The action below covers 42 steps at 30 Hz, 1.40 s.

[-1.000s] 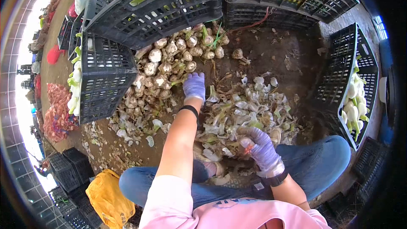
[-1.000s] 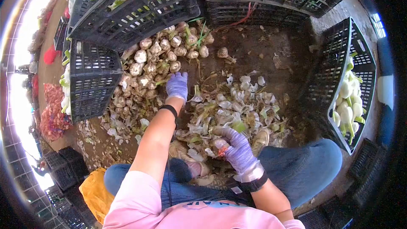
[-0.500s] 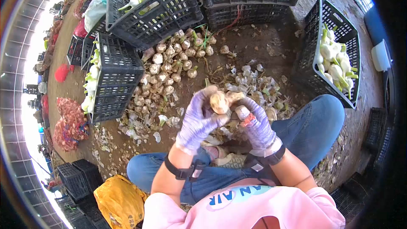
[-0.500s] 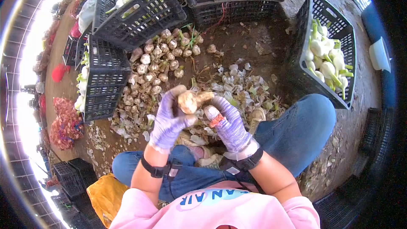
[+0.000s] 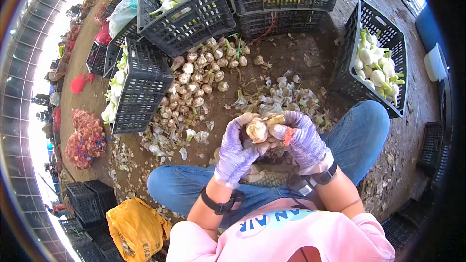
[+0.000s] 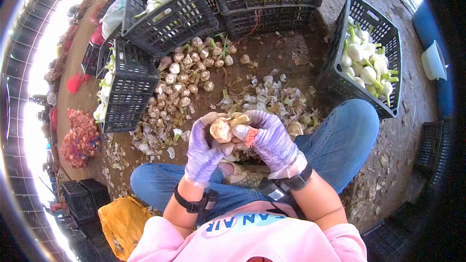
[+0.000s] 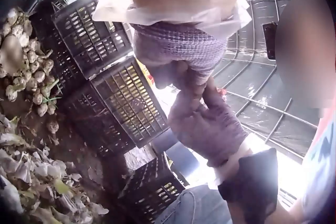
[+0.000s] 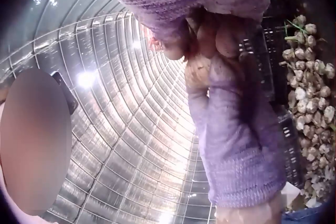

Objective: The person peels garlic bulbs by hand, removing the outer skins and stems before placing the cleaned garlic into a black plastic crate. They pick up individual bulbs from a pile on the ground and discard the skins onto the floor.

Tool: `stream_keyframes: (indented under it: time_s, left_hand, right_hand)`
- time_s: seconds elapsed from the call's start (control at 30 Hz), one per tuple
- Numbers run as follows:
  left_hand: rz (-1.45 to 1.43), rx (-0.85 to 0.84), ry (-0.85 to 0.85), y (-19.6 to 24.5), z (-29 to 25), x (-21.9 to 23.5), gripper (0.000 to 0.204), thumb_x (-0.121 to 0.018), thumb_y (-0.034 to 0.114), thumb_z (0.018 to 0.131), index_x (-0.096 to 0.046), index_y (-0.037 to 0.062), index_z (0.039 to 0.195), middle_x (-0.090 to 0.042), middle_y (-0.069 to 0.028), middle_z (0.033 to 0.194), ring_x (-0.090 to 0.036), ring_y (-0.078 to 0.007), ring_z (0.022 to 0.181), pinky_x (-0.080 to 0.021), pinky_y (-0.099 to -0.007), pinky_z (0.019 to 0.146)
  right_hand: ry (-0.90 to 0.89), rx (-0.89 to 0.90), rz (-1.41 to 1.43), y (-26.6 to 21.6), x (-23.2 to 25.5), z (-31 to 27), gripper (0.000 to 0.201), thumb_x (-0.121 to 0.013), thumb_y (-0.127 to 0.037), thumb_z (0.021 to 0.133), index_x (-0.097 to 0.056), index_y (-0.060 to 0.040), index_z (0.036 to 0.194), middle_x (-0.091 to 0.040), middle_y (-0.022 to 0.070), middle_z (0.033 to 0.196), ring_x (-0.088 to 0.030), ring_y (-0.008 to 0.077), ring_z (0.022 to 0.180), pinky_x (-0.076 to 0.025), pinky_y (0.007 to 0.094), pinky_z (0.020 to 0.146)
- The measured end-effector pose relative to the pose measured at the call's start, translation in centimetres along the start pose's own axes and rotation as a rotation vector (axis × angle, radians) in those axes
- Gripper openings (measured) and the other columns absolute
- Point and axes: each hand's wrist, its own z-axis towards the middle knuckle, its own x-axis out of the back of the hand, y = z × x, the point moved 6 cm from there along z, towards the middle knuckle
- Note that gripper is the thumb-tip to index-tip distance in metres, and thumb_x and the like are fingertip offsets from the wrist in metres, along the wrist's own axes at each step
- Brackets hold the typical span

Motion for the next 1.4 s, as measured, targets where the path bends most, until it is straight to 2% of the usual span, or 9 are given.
stream_keyframes:
  time_s: [0.13,0.2,0.27,0.3,0.43,0.63,0.83,1.2,1.4]
  left_hand:
    - [-0.545,0.367,0.023,-1.3,-0.5,-0.8,0.046,-0.071,0.024,0.078,-0.049,0.0012,0.112,-0.056,-0.0082,0.107,-0.058,-0.0149,0.091,-0.051,-0.0277,0.076]
    - [0.06,0.498,-0.069,-1.7,0.1,-0.1,0.052,-0.063,0.046,0.081,-0.054,0.002,0.107,-0.06,-0.0067,0.095,-0.06,-0.0123,0.073,-0.053,-0.0255,0.064]
    - [-0.754,0.903,0.087,-5.1,-1.4,-0.5,0.071,-0.049,0.068,0.078,-0.057,0.0024,0.104,-0.059,-0.0057,0.076,-0.055,-0.0136,0.053,-0.048,-0.0238,0.054]
    - [-0.596,0.916,-0.039,-6.6,-1.6,0.0,0.083,-0.034,0.077,0.077,-0.053,0.0028,0.11,-0.06,-0.0065,0.084,-0.056,-0.0133,0.059,-0.048,-0.0236,0.053]
    - [-0.062,0.306,0.176,-3.1,1.1,0.3,0.077,-0.049,0.067,0.079,-0.041,0.0056,0.124,-0.057,-0.0071,0.103,-0.059,-0.0158,0.08,-0.05,-0.026,0.054]
    - [-0.537,0.459,0.068,-2.4,0.8,-0.1,0.07,-0.06,0.052,0.081,-0.04,0.0047,0.128,-0.055,-0.0096,0.113,-0.057,-0.0189,0.099,-0.052,-0.0316,0.074]
    - [-0.088,0.365,0.155,-2.3,0.9,2.3,0.033,-0.068,0.011,0.081,-0.059,0.0003,0.111,-0.057,-0.0067,0.108,-0.058,-0.0144,0.097,-0.048,-0.0249,0.082]
    - [0.371,0.111,0.027,1.8,1.3,1.9,0.033,-0.076,0.011,0.07,-0.065,0.0027,0.1,-0.06,-0.0047,0.092,-0.059,-0.0129,0.082,-0.048,-0.0241,0.071]
    - [0.392,0.078,0.006,1.6,1.2,2.6,0.033,-0.075,0.004,0.068,-0.066,0.0046,0.1,-0.059,-0.0077,0.089,-0.061,-0.0175,0.079,-0.05,-0.027,0.069]
  right_hand:
    - [-0.027,-0.033,-0.166,0.1,0.6,0.5,0.023,-0.066,-0.01,0.08,-0.062,0.0018,0.1,-0.064,0.004,0.086,-0.06,0.013,0.074,-0.049,0.0243,0.069]
    - [-0.099,0.185,-0.503,-1.2,0.7,1.0,0.022,-0.065,-0.009,0.081,-0.061,0.0021,0.099,-0.062,0.003,0.083,-0.059,0.0134,0.073,-0.048,0.0246,0.068]
    - [-0.176,0.41,-0.841,-1.8,-0.2,0.9,0.02,-0.063,-0.008,0.081,-0.061,0.0024,0.099,-0.06,0.002,0.08,-0.057,0.0138,0.072,-0.047,0.025,0.066]
    - [-0.133,0.39,-0.702,-1.7,0.0,1.1,0.021,-0.062,-0.007,0.082,-0.059,0.0024,0.1,-0.057,0.0018,0.079,-0.056,0.014,0.072,-0.046,0.0256,0.066]
    - [-0.022,0.231,-0.523,1.4,1.9,1.8,0.027,-0.059,-0.008,0.085,-0.054,0.0011,0.11,-0.057,0.0055,0.088,-0.056,0.015,0.078,-0.046,0.0269,0.071]
    - [-0.067,0.004,0.534,1.2,-0.8,1.3,0.031,-0.058,-0.022,0.086,-0.054,-0.0009,0.109,-0.062,0.0093,0.095,-0.062,0.0196,0.086,-0.052,0.029,0.073]
    - [-0.155,-0.043,0.357,2.3,1.4,2.1,0.031,-0.058,-0.02,0.087,-0.051,-0.0013,0.111,-0.058,0.0129,0.104,-0.061,0.0212,0.09,-0.053,0.0319,0.076]
    - [-0.05,0.208,-0.452,-1.0,-0.1,1.7,0.031,-0.067,-0.016,0.081,-0.057,0.0007,0.105,-0.059,0.0059,0.094,-0.054,0.0111,0.088,-0.045,0.0263,0.082]
    - [-0.046,-0.093,-0.275,0.3,0.9,2.2,0.036,-0.072,-0.018,0.076,-0.057,0.0019,0.102,-0.059,0.0051,0.092,-0.055,0.0105,0.083,-0.048,0.0252,0.075]
